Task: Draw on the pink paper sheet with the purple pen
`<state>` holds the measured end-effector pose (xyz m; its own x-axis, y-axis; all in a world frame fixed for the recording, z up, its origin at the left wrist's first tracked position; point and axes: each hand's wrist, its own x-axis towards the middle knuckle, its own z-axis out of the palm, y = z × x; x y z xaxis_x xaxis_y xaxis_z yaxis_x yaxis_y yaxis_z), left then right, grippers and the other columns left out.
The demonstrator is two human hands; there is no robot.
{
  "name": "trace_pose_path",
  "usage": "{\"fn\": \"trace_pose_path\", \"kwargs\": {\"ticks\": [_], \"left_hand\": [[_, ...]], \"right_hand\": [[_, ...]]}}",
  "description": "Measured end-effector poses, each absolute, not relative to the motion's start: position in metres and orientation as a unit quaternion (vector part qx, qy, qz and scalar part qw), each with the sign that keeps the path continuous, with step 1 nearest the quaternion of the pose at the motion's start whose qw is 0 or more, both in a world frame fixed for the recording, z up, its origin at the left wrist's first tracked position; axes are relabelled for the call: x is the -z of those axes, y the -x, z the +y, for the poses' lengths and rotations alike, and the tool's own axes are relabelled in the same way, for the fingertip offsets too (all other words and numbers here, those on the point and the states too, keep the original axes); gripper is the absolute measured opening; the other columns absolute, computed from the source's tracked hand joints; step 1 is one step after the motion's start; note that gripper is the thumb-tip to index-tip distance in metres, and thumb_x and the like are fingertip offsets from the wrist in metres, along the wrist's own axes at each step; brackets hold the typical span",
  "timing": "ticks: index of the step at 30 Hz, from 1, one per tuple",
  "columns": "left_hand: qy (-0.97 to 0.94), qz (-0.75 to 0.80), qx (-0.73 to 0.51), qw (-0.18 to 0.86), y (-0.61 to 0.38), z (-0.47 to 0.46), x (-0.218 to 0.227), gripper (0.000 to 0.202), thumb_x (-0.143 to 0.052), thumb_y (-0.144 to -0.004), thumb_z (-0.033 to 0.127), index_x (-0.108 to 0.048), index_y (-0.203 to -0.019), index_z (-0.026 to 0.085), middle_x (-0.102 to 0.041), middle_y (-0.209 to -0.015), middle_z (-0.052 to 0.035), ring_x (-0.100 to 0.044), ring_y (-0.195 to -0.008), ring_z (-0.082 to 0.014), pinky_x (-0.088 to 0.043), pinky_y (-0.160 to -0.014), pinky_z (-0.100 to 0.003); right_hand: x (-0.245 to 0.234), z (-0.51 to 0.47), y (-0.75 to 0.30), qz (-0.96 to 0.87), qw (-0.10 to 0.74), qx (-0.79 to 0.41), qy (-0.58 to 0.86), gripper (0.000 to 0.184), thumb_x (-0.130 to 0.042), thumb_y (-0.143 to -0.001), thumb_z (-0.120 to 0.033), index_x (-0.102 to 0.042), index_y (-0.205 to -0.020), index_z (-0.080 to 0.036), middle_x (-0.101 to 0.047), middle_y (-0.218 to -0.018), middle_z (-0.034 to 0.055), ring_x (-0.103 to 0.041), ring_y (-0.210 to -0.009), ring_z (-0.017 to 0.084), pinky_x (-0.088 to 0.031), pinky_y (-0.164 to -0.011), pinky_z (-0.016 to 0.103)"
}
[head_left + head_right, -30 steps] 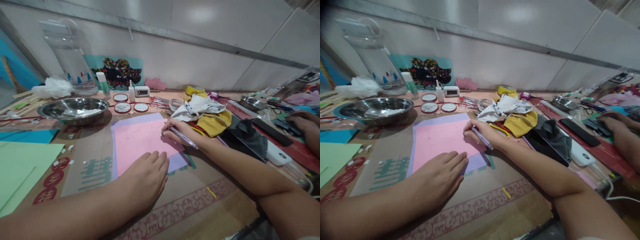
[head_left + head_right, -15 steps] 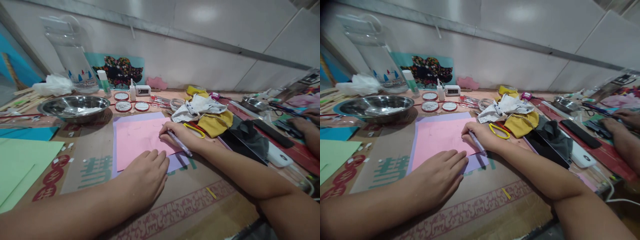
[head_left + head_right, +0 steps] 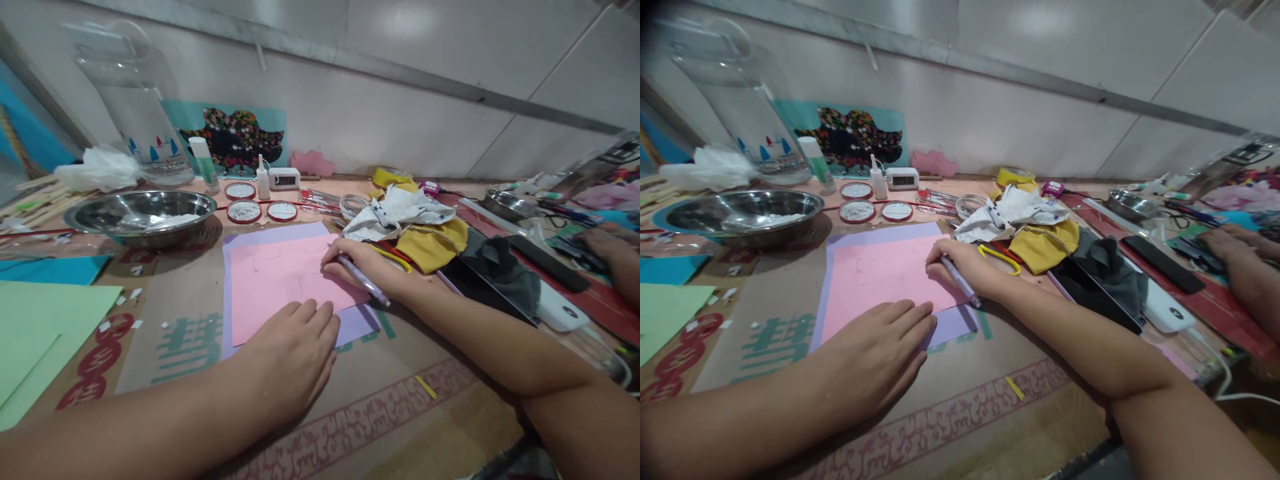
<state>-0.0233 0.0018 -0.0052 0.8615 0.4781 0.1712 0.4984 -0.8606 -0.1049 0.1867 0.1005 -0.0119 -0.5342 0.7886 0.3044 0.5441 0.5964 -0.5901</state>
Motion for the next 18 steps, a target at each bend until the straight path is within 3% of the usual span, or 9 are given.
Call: {"fn": "trace_pose_path", "kwargs": {"ticks": [5,12,18], "left_hand": [[0.963,-0.251,0.063,0.073,0.0242,0.0018,0.0057,0.042,-0.031,-0.101,0.027,-0.063,-0.120,0.009,-0.065,-0.125,-0.0182,-0.061,-0.097,-0.0300,-0.050,-0.078,-0.044],[0.963,-0.259,0.055,0.055,0.0223,0.0018,0.0039,0.043,-0.031,-0.100,0.028,-0.065,-0.118,0.010,-0.065,-0.124,-0.0174,-0.062,-0.095,-0.0298,-0.052,-0.079,-0.045],[0.963,-0.256,0.062,0.053,0.0227,0.0021,0.0039,0.042,-0.031,-0.100,0.027,-0.065,-0.119,0.010,-0.067,-0.121,-0.0176,-0.062,-0.097,-0.0306,-0.052,-0.077,-0.046]], "right_hand": [[0.0031,0.0955,-0.1912,-0.871,0.194,-0.283,0.351,0.008,-0.065,-0.087,-0.027,-0.066,-0.087,-0.019,-0.073,-0.085,0.0025,-0.066,-0.076,0.015,-0.048,-0.069,0.025],[0.0127,0.1001,-0.1892,-0.872,0.265,-0.186,0.367,0.005,-0.064,-0.087,-0.023,-0.065,-0.088,-0.018,-0.069,-0.087,0.0031,-0.063,-0.079,0.015,-0.047,-0.072,0.026],[0.0042,0.0973,-0.1928,-0.875,0.179,-0.291,0.343,0.010,-0.066,-0.086,-0.028,-0.066,-0.088,-0.018,-0.072,-0.083,0.0020,-0.064,-0.074,0.014,-0.047,-0.068,0.025]]}}
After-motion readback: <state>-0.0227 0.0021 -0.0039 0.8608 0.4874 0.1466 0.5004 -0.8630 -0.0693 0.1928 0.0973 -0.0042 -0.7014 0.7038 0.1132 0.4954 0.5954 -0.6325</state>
